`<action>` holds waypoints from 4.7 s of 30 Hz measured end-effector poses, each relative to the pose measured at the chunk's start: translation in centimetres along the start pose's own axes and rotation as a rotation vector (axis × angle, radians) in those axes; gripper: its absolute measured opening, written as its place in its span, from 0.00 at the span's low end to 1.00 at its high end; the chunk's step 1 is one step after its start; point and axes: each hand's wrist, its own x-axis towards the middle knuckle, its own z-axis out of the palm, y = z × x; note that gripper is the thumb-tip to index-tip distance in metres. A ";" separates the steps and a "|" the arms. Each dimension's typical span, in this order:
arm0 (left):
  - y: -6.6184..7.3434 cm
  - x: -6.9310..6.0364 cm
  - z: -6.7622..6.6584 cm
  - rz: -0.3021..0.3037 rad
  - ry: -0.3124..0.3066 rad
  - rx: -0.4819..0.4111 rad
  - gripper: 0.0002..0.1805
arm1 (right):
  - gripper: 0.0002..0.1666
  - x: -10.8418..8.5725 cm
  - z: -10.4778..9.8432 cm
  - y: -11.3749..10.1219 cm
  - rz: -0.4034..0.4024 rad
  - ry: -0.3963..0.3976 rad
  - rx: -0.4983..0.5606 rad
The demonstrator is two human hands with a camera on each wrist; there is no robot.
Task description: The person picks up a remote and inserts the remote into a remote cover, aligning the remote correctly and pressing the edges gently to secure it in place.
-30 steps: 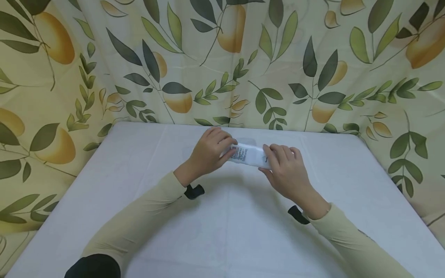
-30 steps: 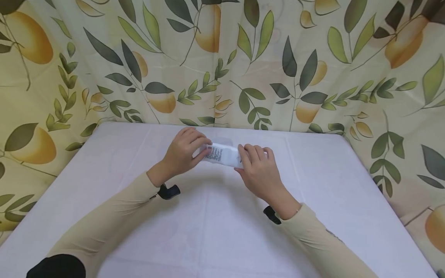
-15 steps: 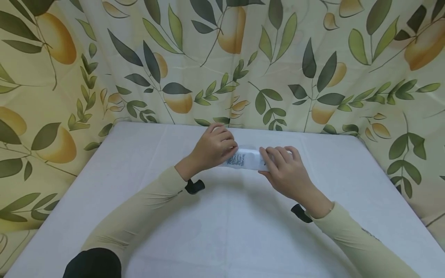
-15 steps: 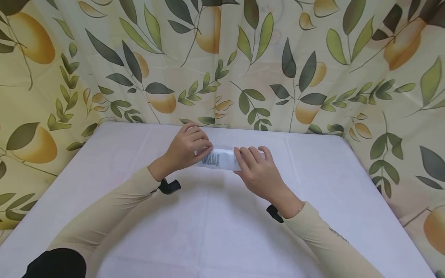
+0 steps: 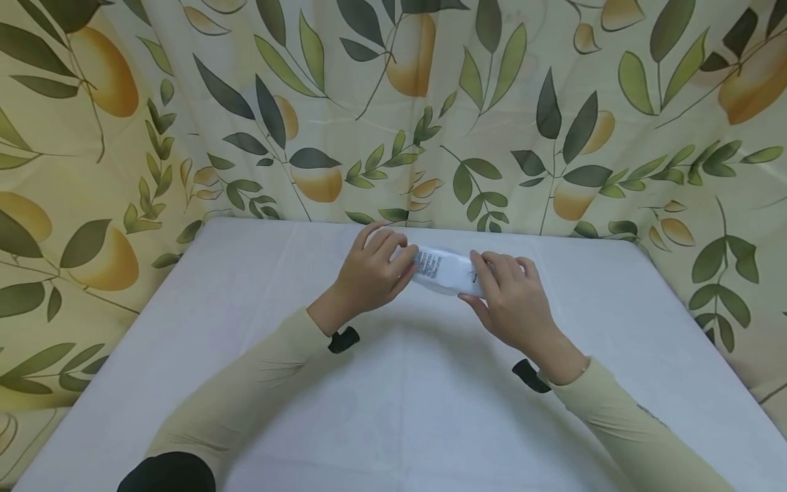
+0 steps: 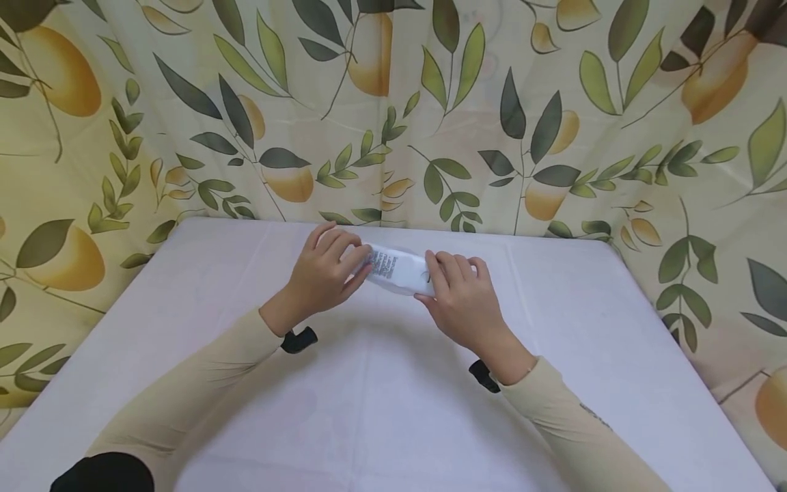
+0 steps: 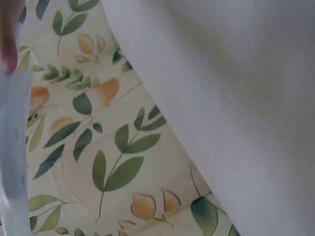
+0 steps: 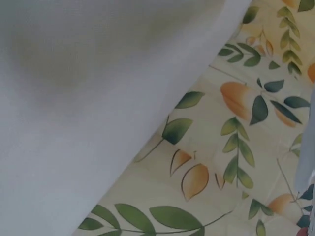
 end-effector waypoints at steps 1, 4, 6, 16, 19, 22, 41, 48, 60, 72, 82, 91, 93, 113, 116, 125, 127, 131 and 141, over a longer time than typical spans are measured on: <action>0.1 -0.3 0.0 -0.002 0.016 0.025 0.12 | 0.42 0.0 0.0 0.0 0.014 0.007 0.000; 0.7 -0.8 0.3 -0.017 0.034 0.077 0.14 | 0.41 0.1 0.1 -0.1 0.058 0.021 0.000; 1.1 -0.9 0.5 -0.034 0.036 0.087 0.16 | 0.41 0.3 0.2 -0.5 0.088 0.029 0.002; 2.4 0.7 0.6 -0.280 0.028 0.080 0.17 | 0.41 2.6 0.6 -2.4 0.287 0.148 0.078; 2.2 1.3 0.5 -0.368 0.044 0.027 0.14 | 0.42 3.2 0.6 -2.6 0.256 0.135 0.101; 1.9 1.4 0.4 -0.425 0.058 -0.018 0.11 | 0.42 3.3 0.7 -2.7 0.177 0.116 0.076; 1.7 0.9 1.1 -0.289 -0.002 -0.090 0.06 | 0.35 2.3 1.8 -2.0 0.095 0.193 -0.011; 1.9 0.2 1.3 -0.223 -0.022 -0.087 0.06 | 0.36 1.8 2.2 -2.3 0.112 0.178 0.013; 3.4 -0.8 1.4 -0.168 -0.050 -0.036 0.08 | 0.35 1.1 2.4 -2.5 0.113 0.116 0.051; 2.8 -1.7 0.5 -0.084 -0.104 0.005 0.08 | 0.38 0.6 2.1 -1.2 -0.016 0.157 0.016; 0.1 -1.1 -0.6 0.092 -0.095 0.075 0.07 | 0.25 -1.6 2.7 -1.0 -0.249 0.210 0.015; 0.5 -1.1 0.2 0.139 -0.134 0.020 0.05 | 0.25 -1.7 3.0 -0.8 -0.303 0.223 0.025; 0.7 -1.0 0.2 0.137 -0.131 -0.002 0.04 | 0.24 -1.6 2.9 -0.8 -0.326 0.229 0.033; 0.4 -0.8 -0.5 -0.061 0.016 0.002 0.03 | 0.27 -0.5 1.1 1.0 -0.333 0.150 0.104; 0.3 -0.7 -0.5 -0.068 0.043 0.012 0.02 | 0.30 -0.5 0.7 1.2 -0.290 0.140 0.103; 1.1 -0.7 -0.1 0.003 0.001 0.015 0.03 | 0.31 -0.8 1.3 0.7 -0.285 0.179 0.152; 1.3 -0.8 0.0 0.010 -0.011 0.018 0.03 | 0.31 -0.8 1.4 0.6 -0.289 0.174 0.153; 1.4 -0.7 0.1 0.013 -0.020 0.025 0.04 | 0.32 -0.7 1.6 0.3 -0.283 0.173 0.154; -0.1 0.1 -0.3 -0.084 -0.011 0.079 0.03 | 0.36 0.8 2.1 -0.9 -0.193 0.166 0.074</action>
